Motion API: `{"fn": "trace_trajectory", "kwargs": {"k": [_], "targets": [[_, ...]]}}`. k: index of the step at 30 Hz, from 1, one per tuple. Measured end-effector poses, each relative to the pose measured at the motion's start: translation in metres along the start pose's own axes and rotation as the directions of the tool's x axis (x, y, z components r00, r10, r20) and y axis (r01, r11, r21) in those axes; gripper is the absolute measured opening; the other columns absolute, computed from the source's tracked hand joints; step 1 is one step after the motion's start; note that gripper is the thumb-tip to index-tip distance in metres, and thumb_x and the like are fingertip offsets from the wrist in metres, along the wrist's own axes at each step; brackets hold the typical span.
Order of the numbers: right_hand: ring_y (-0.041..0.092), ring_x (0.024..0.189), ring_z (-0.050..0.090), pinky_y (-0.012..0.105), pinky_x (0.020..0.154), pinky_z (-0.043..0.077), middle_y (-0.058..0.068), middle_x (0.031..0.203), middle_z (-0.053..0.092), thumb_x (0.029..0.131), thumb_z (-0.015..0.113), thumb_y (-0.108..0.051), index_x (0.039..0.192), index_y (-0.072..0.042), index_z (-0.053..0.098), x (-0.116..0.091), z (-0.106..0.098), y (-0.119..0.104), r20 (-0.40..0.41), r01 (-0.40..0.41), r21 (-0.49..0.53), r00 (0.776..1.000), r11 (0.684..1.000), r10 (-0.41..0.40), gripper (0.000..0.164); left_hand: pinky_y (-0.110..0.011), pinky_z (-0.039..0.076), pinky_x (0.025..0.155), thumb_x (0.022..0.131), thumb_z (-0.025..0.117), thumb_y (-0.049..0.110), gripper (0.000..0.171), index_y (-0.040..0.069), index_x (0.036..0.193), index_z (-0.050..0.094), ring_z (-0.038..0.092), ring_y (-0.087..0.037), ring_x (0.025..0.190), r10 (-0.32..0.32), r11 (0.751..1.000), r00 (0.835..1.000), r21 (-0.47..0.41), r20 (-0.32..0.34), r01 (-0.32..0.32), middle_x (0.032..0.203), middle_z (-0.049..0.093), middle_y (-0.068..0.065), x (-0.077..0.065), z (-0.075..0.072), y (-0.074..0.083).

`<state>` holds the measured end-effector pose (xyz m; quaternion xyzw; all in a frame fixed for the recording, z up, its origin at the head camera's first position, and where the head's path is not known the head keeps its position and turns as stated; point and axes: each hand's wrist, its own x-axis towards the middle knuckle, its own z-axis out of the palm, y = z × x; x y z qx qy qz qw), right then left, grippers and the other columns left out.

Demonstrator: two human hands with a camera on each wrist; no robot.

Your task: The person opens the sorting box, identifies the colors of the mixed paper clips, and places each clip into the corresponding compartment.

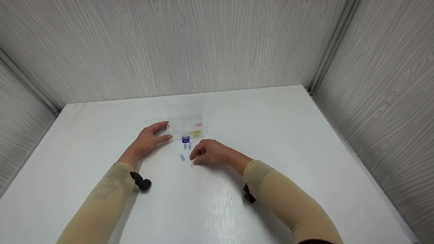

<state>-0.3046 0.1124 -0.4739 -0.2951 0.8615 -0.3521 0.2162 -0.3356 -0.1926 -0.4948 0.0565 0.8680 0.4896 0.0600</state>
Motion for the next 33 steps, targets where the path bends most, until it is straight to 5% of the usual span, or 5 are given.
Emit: {"fn": "trace_trajectory", "kwargs": {"k": [33], "targets": [[0.016,0.100,0.060,0.032,0.091,0.050,-0.006,0.103,0.068,0.091,0.087,-0.019,0.095,-0.025,0.085,-0.0010,0.0009,-0.0033,0.010,0.045,-0.006,0.999,0.999,-0.045,0.007,-0.042,0.018,0.130,0.094,0.082,0.039,0.076,0.019,0.160,0.050,0.027,-0.021,0.159,-0.001,1.000,1.000,-0.019,-0.004,0.001,0.162,0.050,0.001,-0.0016,0.0000,0.0017]]}}
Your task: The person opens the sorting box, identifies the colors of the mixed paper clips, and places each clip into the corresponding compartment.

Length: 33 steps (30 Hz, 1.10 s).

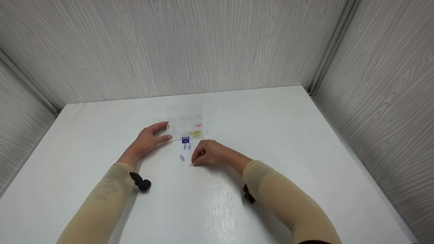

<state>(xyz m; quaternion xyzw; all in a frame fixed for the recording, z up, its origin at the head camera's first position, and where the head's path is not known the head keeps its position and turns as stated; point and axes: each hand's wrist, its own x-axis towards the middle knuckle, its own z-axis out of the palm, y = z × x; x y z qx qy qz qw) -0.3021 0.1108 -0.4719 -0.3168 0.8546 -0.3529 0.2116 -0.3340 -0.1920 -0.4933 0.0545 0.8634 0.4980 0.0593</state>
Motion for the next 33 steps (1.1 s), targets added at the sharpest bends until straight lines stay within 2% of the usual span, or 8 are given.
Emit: {"fn": "trace_trajectory", "kwargs": {"k": [12,16,21,33], "targets": [[0.016,0.101,0.059,0.032,0.092,0.050,-0.006,0.102,0.067,0.091,0.087,-0.020,0.094,-0.025,0.085,0.0008,0.0002,0.0021,0.005,0.003,-0.028,1.000,1.000,-0.003,0.007,-0.042,0.019,0.130,0.094,0.082,0.039,0.076,0.019,0.160,0.050,0.028,-0.021,0.159,0.005,1.000,1.000,-0.001,0.006,-0.005,0.162,0.049,0.001,0.0019,0.0004,-0.0017],[0.016,0.101,0.057,0.032,0.091,0.048,-0.005,0.101,0.066,0.093,0.086,-0.022,0.095,-0.022,0.086,0.0008,-0.0001,0.0011,0.012,-0.004,-0.033,1.000,0.999,0.004,0.002,-0.042,0.019,0.130,0.095,0.082,0.040,0.077,0.019,0.161,0.049,0.027,-0.022,0.159,0.019,1.000,1.000,0.007,0.009,-0.019,0.162,0.049,0.000,0.0018,0.0002,-0.0026],[0.017,0.101,0.056,0.034,0.091,0.047,-0.004,0.102,0.065,0.094,0.084,-0.023,0.097,-0.017,0.086,0.0010,-0.0003,-0.0003,0.020,-0.005,-0.046,1.000,0.999,0.006,0.007,-0.041,0.018,0.130,0.095,0.081,0.040,0.077,0.019,0.162,0.047,0.027,-0.022,0.159,0.025,0.999,1.000,0.020,0.011,-0.025,0.163,0.049,0.000,0.0009,-0.0001,-0.0031],[0.018,0.102,0.055,0.034,0.091,0.046,-0.004,0.103,0.065,0.093,0.084,-0.024,0.095,-0.019,0.083,0.0006,0.0000,-0.0003,0.008,-0.017,-0.020,1.000,1.000,0.017,0.005,-0.041,0.019,0.130,0.095,0.081,0.039,0.077,0.018,0.161,0.048,0.028,-0.022,0.159,0.024,1.000,1.000,0.005,0.006,-0.024,0.162,0.050,-0.001,0.0015,0.0003,-0.0030]]}}
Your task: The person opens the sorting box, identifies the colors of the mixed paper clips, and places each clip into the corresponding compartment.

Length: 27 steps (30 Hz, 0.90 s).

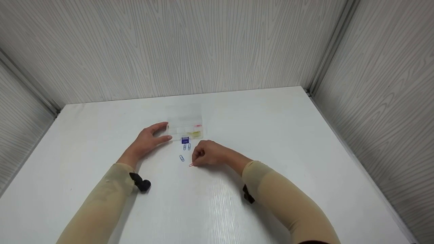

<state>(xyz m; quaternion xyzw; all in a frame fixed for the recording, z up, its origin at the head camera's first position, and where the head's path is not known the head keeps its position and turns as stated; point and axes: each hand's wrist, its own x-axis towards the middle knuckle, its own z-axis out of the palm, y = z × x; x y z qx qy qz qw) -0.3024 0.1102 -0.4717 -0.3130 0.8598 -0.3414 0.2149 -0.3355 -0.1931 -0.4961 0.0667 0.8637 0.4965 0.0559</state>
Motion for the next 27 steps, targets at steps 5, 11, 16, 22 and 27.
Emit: {"fn": "trace_trajectory", "kwargs": {"k": [5,11,16,22,27], "targets": [[0.016,0.102,0.054,0.033,0.091,0.045,-0.006,0.103,0.066,0.094,0.084,-0.021,0.097,-0.025,0.084,-0.0003,0.0002,0.0003,-0.003,0.011,-0.006,1.000,1.000,-0.011,0.005,-0.042,0.019,0.130,0.095,0.081,0.039,0.077,0.017,0.161,0.048,0.028,-0.023,0.159,-0.001,1.000,1.000,0.002,0.002,0.001,0.163,0.049,-0.001,-0.0001,0.0001,0.0004],[0.017,0.101,0.055,0.033,0.091,0.047,-0.005,0.102,0.066,0.096,0.081,-0.015,0.098,-0.023,0.086,0.0012,-0.0005,0.0016,0.011,0.048,-0.027,0.999,0.998,-0.048,0.010,-0.041,0.019,0.130,0.095,0.081,0.040,0.077,0.018,0.161,0.048,0.028,-0.022,0.159,-0.005,1.000,1.000,0.001,0.001,0.005,0.162,0.049,-0.001,0.0002,0.0003,0.0006],[0.017,0.102,0.055,0.033,0.091,0.047,-0.004,0.103,0.064,0.096,0.080,-0.013,0.095,-0.025,0.086,0.0019,-0.0003,0.0022,0.018,0.020,-0.035,1.000,0.999,-0.019,0.014,-0.042,0.018,0.130,0.096,0.080,0.039,0.076,0.018,0.161,0.048,0.027,-0.023,0.159,-0.004,1.000,1.000,0.010,0.000,0.004,0.162,0.049,-0.001,-0.0010,0.0001,0.0022],[0.018,0.103,0.055,0.034,0.092,0.048,-0.004,0.103,0.064,0.097,0.078,-0.012,0.094,-0.025,0.085,0.0021,0.0002,0.0022,0.023,0.017,-0.053,1.000,0.998,-0.016,0.015,-0.042,0.018,0.130,0.096,0.080,0.039,0.076,0.018,0.161,0.048,0.027,-0.023,0.159,-0.007,1.000,1.000,0.014,-0.003,0.007,0.162,0.050,-0.001,-0.0021,0.0004,0.0032],[0.018,0.103,0.056,0.034,0.093,0.048,-0.005,0.103,0.064,0.096,0.079,-0.013,0.092,-0.027,0.084,0.0023,0.0010,0.0034,0.015,0.013,-0.050,1.000,0.999,-0.012,0.016,-0.043,0.018,0.130,0.095,0.081,0.039,0.076,0.018,0.161,0.048,0.027,-0.023,0.159,-0.005,1.000,1.000,0.011,-0.003,0.005,0.162,0.050,-0.001,-0.0012,0.0003,0.0020]]}}
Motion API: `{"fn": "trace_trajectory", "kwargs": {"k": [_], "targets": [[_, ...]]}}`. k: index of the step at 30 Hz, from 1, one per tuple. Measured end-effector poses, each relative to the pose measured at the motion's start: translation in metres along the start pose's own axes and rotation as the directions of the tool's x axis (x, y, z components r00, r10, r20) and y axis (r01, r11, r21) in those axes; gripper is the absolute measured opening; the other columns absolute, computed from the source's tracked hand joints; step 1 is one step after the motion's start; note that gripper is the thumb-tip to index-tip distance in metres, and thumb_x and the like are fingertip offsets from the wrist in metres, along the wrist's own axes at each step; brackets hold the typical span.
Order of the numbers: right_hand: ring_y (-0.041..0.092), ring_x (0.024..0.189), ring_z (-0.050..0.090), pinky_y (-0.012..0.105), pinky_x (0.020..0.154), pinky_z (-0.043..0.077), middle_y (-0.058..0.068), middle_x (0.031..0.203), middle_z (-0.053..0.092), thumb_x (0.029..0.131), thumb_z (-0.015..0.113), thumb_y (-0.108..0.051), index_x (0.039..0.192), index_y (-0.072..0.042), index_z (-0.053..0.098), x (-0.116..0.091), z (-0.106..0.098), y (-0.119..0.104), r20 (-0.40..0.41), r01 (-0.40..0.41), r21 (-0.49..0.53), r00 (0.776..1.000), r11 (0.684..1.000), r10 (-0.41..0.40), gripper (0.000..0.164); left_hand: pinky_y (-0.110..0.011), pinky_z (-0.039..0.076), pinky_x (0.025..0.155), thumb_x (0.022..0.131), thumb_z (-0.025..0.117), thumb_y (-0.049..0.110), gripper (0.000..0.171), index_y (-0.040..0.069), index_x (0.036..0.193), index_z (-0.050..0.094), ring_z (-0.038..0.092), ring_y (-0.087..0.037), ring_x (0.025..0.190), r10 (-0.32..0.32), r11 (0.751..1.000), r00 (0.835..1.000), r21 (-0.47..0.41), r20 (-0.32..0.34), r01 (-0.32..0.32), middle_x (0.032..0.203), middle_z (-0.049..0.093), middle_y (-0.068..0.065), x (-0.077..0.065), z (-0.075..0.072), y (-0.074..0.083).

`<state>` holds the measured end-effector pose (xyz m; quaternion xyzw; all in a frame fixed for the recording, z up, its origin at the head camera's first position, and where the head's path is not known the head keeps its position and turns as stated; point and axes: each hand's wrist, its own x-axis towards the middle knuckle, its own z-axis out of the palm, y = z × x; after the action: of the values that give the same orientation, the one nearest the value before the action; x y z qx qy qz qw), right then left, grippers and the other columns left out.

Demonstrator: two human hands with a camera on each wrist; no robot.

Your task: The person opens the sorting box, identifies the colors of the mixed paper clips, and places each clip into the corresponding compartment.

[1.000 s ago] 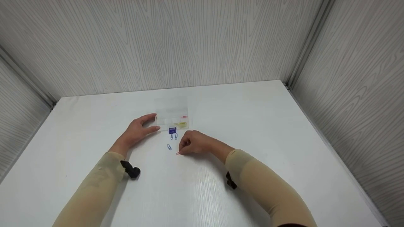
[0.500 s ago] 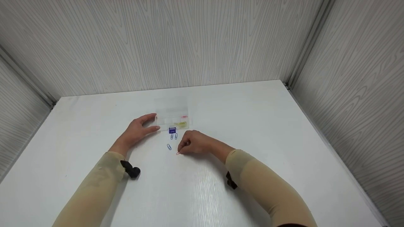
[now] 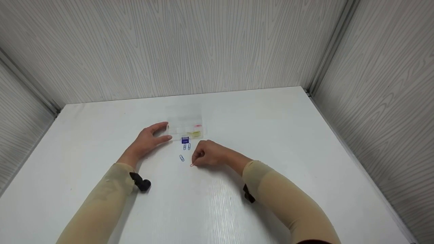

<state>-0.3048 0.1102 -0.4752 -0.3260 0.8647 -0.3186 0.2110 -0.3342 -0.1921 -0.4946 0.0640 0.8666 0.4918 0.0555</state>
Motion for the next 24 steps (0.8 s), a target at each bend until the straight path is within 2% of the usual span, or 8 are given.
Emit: {"fn": "trace_trajectory", "kwargs": {"k": [11,19,24], "targets": [[0.019,0.102,0.056,0.035,0.093,0.048,-0.005,0.101,0.066,0.095,0.081,-0.013,0.091,-0.026,0.084,-0.0029,0.0032,0.0024,-0.042,0.029,0.028,0.999,0.999,-0.028,0.015,-0.042,0.018,0.130,0.096,0.080,0.041,0.076,0.021,0.161,0.048,0.027,-0.021,0.159,-0.012,1.000,1.000,-0.002,0.006,0.012,0.163,0.048,0.002,0.0010,-0.0002,-0.0016],[0.017,0.099,0.057,0.033,0.090,0.049,-0.004,0.096,0.067,0.093,0.081,-0.011,0.090,-0.018,0.085,-0.0036,0.0018,-0.0001,-0.045,0.070,0.063,0.997,0.996,-0.067,0.009,-0.042,0.017,0.131,0.096,0.080,0.041,0.077,0.018,0.162,0.047,0.026,-0.023,0.160,-0.010,1.000,1.000,0.018,0.008,0.010,0.164,0.047,0.000,0.0038,-0.0008,-0.0015],[0.016,0.096,0.057,0.031,0.087,0.048,-0.006,0.094,0.066,0.092,0.081,-0.008,0.088,-0.020,0.085,-0.0038,0.0027,0.0013,-0.053,0.074,0.035,0.996,0.997,-0.072,0.013,-0.043,0.017,0.131,0.096,0.080,0.041,0.077,0.020,0.162,0.047,0.025,-0.023,0.160,-0.027,0.999,1.000,0.029,0.006,0.027,0.165,0.046,0.000,0.0039,0.0005,-0.0015]]}}
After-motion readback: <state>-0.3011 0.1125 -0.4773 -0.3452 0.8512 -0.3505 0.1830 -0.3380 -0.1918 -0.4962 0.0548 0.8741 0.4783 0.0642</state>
